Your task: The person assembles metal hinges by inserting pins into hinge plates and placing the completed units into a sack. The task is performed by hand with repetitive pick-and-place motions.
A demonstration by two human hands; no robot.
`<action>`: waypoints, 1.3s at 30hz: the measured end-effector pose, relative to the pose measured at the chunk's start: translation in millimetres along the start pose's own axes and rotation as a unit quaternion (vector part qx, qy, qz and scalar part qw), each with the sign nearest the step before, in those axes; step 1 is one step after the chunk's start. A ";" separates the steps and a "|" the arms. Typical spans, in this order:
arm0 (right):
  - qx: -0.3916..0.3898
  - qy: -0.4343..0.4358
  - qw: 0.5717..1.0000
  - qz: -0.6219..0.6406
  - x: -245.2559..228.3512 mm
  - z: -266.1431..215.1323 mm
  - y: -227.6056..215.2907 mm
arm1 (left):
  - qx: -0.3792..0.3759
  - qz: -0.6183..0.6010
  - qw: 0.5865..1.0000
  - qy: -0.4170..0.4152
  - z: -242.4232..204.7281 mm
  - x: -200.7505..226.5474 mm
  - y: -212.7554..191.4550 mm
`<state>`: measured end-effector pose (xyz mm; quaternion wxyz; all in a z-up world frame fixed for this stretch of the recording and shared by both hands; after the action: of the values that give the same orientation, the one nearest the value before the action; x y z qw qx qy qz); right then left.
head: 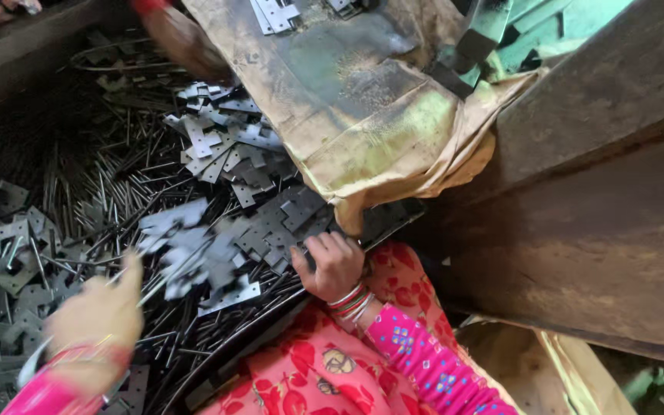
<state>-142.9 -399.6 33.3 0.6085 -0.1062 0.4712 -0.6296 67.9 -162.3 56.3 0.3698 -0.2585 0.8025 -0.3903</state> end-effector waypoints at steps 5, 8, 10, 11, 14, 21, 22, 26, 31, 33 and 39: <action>-0.012 -0.003 1.000 -0.008 4.2 -2.6 5.4 | 0.022 -0.074 0.997 0.001 -21.8 1.0 -17.1; -0.007 -0.012 1.000 0.005 0.5 -2.7 3.6 | 0.075 -0.139 0.980 0.124 25.7 78.1 -29.8; 0.003 -0.016 1.000 0.018 -2.0 -4.7 -0.3 | 0.200 -0.194 0.929 0.242 51.2 154.1 -40.4; 0.008 -0.019 0.999 0.027 -2.3 -5.6 -2.7 | 0.269 -0.227 0.886 0.301 64.5 195.8 -47.7; 0.018 -0.041 0.998 0.035 2.9 -3.3 -8.6 | 0.190 -0.018 0.949 0.249 110.4 301.8 -23.6; 0.007 -0.058 0.997 0.050 8.1 -10.4 -5.7 | 0.098 0.084 0.980 0.150 102.1 247.1 28.1; 0.004 -0.058 0.997 0.049 8.2 -10.4 -5.6 | 0.087 0.028 0.984 0.155 91.7 222.8 29.2; 0.003 -0.058 0.997 0.048 5.6 -10.4 -6.5 | 0.045 0.067 0.990 0.114 48.8 136.2 30.4; 0.010 -0.058 0.997 0.043 4.3 -7.7 -3.3 | 0.084 0.057 0.992 0.081 -12.3 42.5 24.1; 0.006 -0.054 0.998 0.035 5.0 -8.2 -1.7 | 0.054 0.053 0.996 0.054 -26.8 18.6 19.0; 0.003 -0.049 0.998 0.025 2.8 -7.9 1.9 | 0.162 -0.043 0.984 0.057 -19.8 6.7 -12.7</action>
<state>-147.9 -398.0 26.5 0.6465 -0.1236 0.4417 -0.6096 49.8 -165.6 72.4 0.3433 -0.2064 0.7368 -0.5447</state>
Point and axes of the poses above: each hand's wrist, its own z-axis towards the middle knuckle, its own y-axis out of the palm, x = y × z, the point moved 6 cm from there along z, towards the middle knuckle, and after that the axes turned 3 degrees about -x, right-handed, at the moved point
